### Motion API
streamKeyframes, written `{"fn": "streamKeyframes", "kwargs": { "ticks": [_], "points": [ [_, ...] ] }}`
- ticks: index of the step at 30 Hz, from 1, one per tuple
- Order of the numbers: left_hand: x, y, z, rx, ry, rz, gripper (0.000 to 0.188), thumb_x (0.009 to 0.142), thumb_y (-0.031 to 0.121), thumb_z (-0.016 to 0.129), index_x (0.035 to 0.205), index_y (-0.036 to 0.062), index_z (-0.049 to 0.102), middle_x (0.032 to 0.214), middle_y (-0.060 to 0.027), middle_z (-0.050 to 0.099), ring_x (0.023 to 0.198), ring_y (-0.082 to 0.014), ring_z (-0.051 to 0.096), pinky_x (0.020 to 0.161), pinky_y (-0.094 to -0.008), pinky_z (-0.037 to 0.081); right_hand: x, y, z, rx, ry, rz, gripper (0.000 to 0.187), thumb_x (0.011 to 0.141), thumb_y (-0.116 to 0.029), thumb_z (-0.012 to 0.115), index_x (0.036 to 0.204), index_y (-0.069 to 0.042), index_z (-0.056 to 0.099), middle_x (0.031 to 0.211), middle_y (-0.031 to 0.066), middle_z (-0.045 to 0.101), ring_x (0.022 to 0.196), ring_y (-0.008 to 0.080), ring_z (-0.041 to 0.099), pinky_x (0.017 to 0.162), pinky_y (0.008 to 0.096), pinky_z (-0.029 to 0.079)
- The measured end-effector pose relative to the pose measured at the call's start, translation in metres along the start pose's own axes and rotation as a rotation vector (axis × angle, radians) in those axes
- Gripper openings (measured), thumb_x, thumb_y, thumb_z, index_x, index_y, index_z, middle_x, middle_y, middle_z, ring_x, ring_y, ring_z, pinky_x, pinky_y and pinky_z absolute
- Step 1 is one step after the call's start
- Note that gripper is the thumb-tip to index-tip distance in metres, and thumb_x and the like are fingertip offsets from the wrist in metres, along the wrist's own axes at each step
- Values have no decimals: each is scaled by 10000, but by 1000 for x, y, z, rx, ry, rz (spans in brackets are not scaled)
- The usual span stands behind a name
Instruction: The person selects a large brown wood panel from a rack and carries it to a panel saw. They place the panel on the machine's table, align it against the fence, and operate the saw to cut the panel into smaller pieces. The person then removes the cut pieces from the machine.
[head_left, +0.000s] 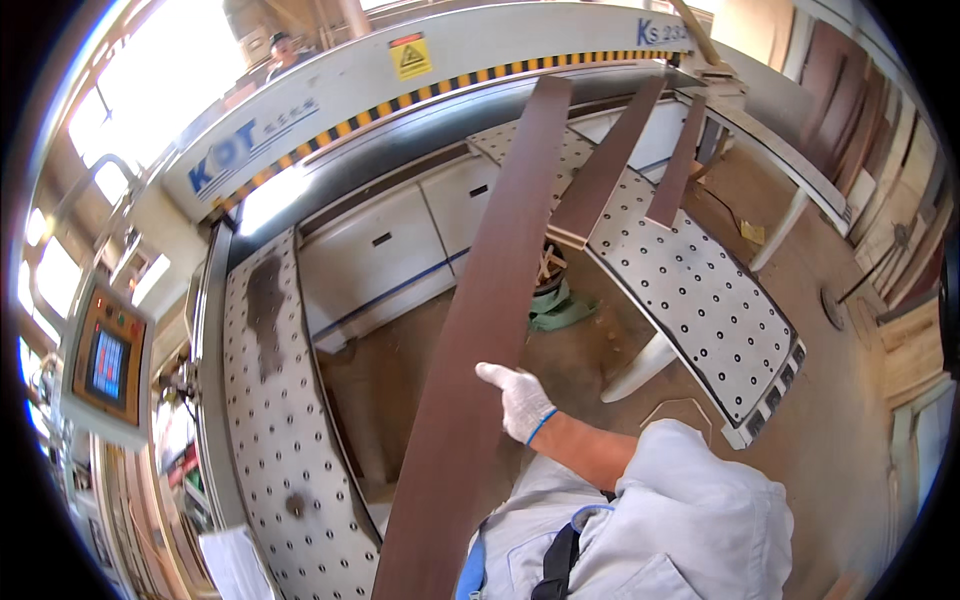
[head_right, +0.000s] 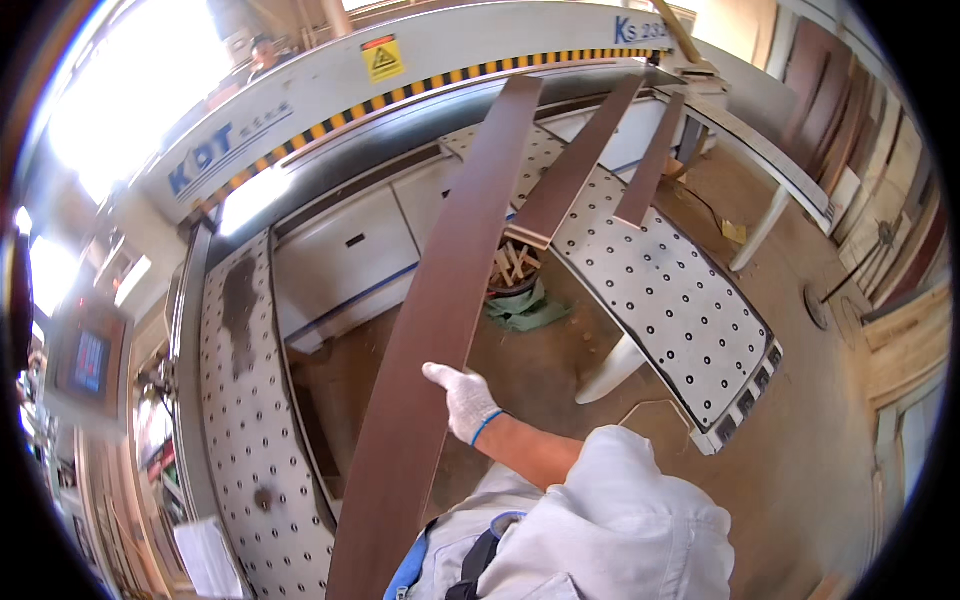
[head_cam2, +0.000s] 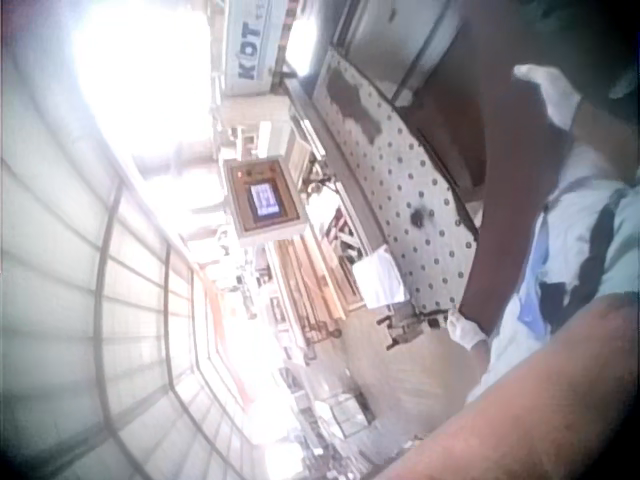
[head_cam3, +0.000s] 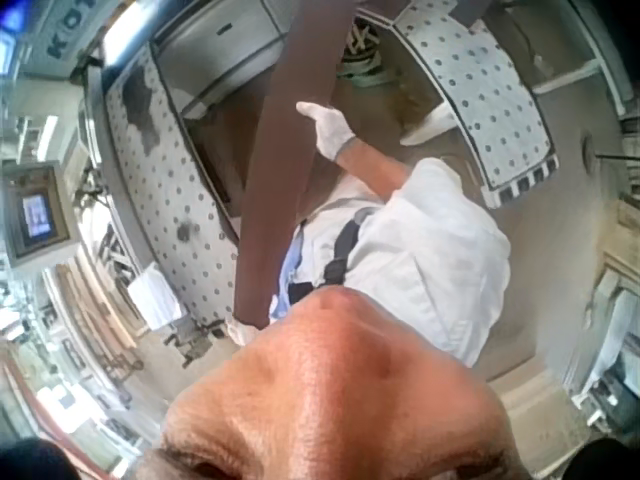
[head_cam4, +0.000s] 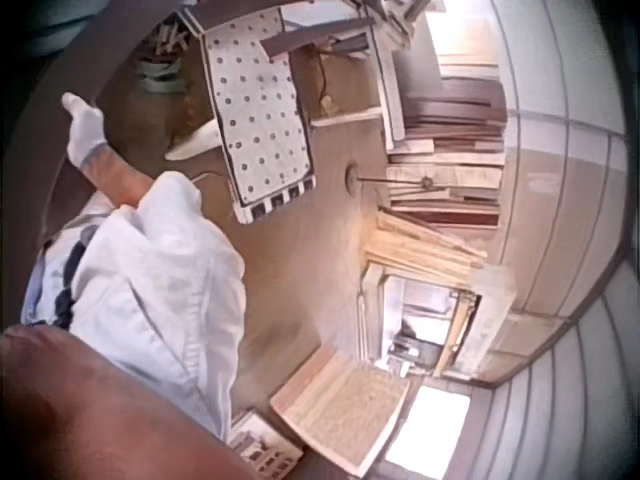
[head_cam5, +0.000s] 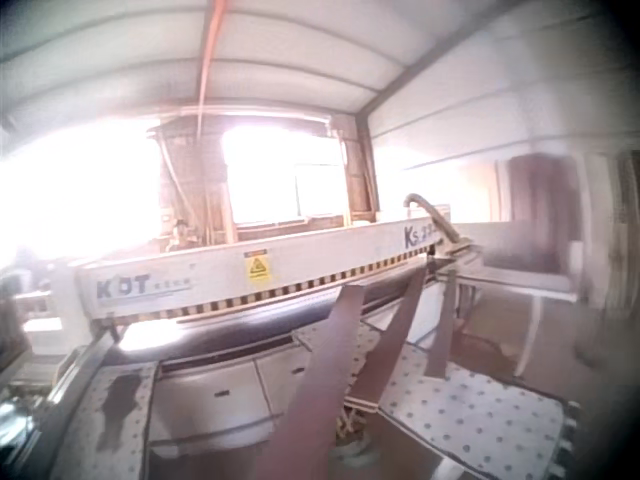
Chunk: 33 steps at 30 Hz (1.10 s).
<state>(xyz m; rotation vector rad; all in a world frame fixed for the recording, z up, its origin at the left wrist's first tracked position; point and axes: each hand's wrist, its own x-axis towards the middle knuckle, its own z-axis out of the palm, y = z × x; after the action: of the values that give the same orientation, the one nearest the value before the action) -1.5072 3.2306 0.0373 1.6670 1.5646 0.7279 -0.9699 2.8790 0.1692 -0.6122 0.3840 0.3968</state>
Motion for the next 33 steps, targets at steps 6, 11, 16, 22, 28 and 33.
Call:
{"fn": "streamKeyframes", "kwargs": {
  "ticks": [6,11,16,22,28,33],
  "points": [
    [6,159,190,-14,-157,212,455,1071,375,553,1168,-38,718,1166,-221,725,1078,-354,641,981,-429,491,107,-117,-45,40,214,-224,339,896,-156,820,1178,-14,697,1090,110,718,971,270,698,821,435,599],
    [-18,248,303,-66,-336,199,452,1089,378,564,1198,-34,711,1172,-229,729,1087,-323,657,1002,-428,488,205,-211,-79,13,335,-357,397,886,-136,820,1236,12,701,1206,129,710,1075,289,670,942,450,562],
    [-122,406,378,-92,-491,47,578,1055,391,635,1409,-63,578,1383,-202,635,1214,-311,593,1050,-421,474,288,-291,-112,-40,450,-400,515,879,-180,824,1309,47,653,1339,188,658,1233,328,609,1086,483,485],
    [-151,441,500,-329,-815,105,413,1065,341,640,1281,-10,652,1135,-51,669,1016,-172,570,905,-348,489,324,-340,-143,-238,385,-531,449,902,-216,777,1228,73,672,1195,189,710,1096,299,662,966,448,540],
    [-260,542,581,-435,-1319,-59,374,1042,156,567,1373,-19,581,1113,-134,702,885,-244,714,687,-396,612,266,-301,-102,-365,387,-740,545,908,-183,774,1343,96,598,1305,200,685,1187,276,654,1056,410,503],
    [-265,569,638,-202,-1585,471,458,1017,210,660,1396,-41,607,1174,-149,716,1000,-229,723,868,-358,586,280,-394,-122,-1022,743,-544,711,900,-405,774,1376,83,570,1389,300,629,1275,442,614,1086,475,490]
  ]
}}
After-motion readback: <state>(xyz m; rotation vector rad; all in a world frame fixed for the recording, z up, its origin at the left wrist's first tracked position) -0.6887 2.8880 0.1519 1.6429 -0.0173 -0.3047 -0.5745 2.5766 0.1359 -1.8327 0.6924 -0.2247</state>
